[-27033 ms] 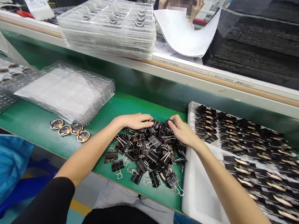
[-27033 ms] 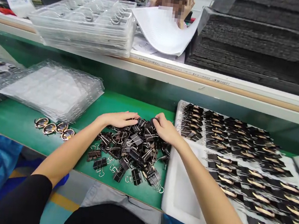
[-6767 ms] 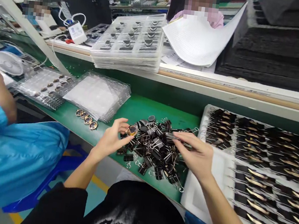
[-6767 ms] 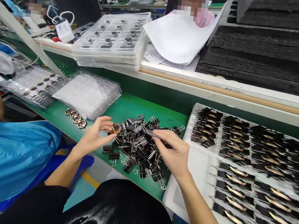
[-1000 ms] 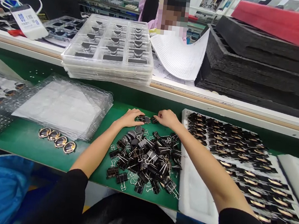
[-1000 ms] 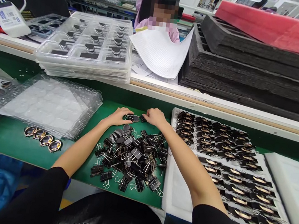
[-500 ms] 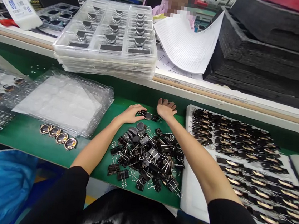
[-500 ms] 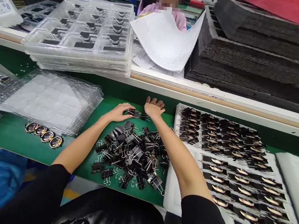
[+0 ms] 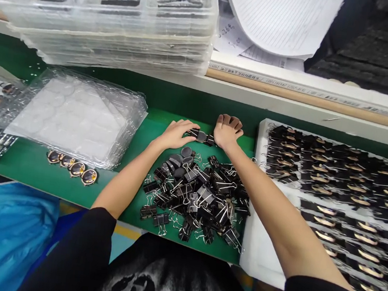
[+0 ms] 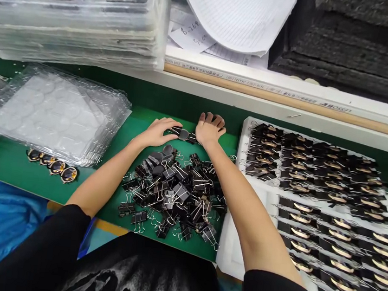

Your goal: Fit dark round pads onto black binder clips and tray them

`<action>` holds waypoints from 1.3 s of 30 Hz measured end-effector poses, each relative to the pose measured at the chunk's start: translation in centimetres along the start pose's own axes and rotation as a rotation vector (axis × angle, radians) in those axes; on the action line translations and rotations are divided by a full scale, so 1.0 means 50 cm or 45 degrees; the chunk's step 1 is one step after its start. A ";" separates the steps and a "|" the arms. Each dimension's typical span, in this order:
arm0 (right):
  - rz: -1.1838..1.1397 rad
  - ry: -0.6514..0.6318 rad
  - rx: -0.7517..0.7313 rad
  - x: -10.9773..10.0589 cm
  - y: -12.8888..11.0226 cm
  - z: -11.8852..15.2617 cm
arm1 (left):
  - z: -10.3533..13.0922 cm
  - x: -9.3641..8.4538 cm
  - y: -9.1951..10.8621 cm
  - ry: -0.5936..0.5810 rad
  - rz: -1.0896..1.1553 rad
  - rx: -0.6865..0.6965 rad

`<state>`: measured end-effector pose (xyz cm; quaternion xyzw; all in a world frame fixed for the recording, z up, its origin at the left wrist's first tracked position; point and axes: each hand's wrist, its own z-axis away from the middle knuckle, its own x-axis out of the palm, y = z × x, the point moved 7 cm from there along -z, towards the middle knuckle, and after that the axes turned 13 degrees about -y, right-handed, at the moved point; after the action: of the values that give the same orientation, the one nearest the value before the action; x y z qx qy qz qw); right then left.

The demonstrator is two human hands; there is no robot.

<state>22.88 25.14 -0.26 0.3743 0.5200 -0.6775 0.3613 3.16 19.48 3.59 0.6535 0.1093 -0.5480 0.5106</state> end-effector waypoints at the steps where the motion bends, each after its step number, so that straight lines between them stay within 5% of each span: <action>1: -0.002 0.010 -0.006 0.001 0.001 -0.001 | -0.002 0.001 0.003 -0.004 -0.014 -0.008; 15: 0.018 0.012 0.038 -0.005 -0.013 0.009 | -0.011 0.015 0.009 0.013 -0.104 0.002; 20: -0.150 0.002 0.111 -0.051 -0.028 0.024 | -0.003 0.006 0.009 0.070 -0.072 -0.002; 22: -0.297 -0.050 -0.016 -0.079 -0.036 0.028 | 0.000 -0.001 0.005 0.112 -0.012 -0.012; 26: -0.408 -0.417 -0.721 -0.100 -0.096 0.075 | -0.001 -0.010 -0.010 0.179 0.196 -0.011; 28: -0.295 -0.474 -0.919 -0.098 -0.115 0.110 | -0.002 -0.012 -0.015 0.193 0.290 -0.001; 33: -0.090 -0.350 -0.887 -0.109 -0.124 0.167 | 0.010 -0.026 -0.022 0.292 0.312 0.014; 39: -0.096 -0.136 -0.993 -0.272 -0.030 0.334 | 0.012 -0.041 -0.038 0.416 0.396 0.012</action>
<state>25.63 10.50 15.40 0.1537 0.7323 -0.4604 0.4777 0.71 20.72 4.34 0.7449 0.0859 -0.3500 0.5615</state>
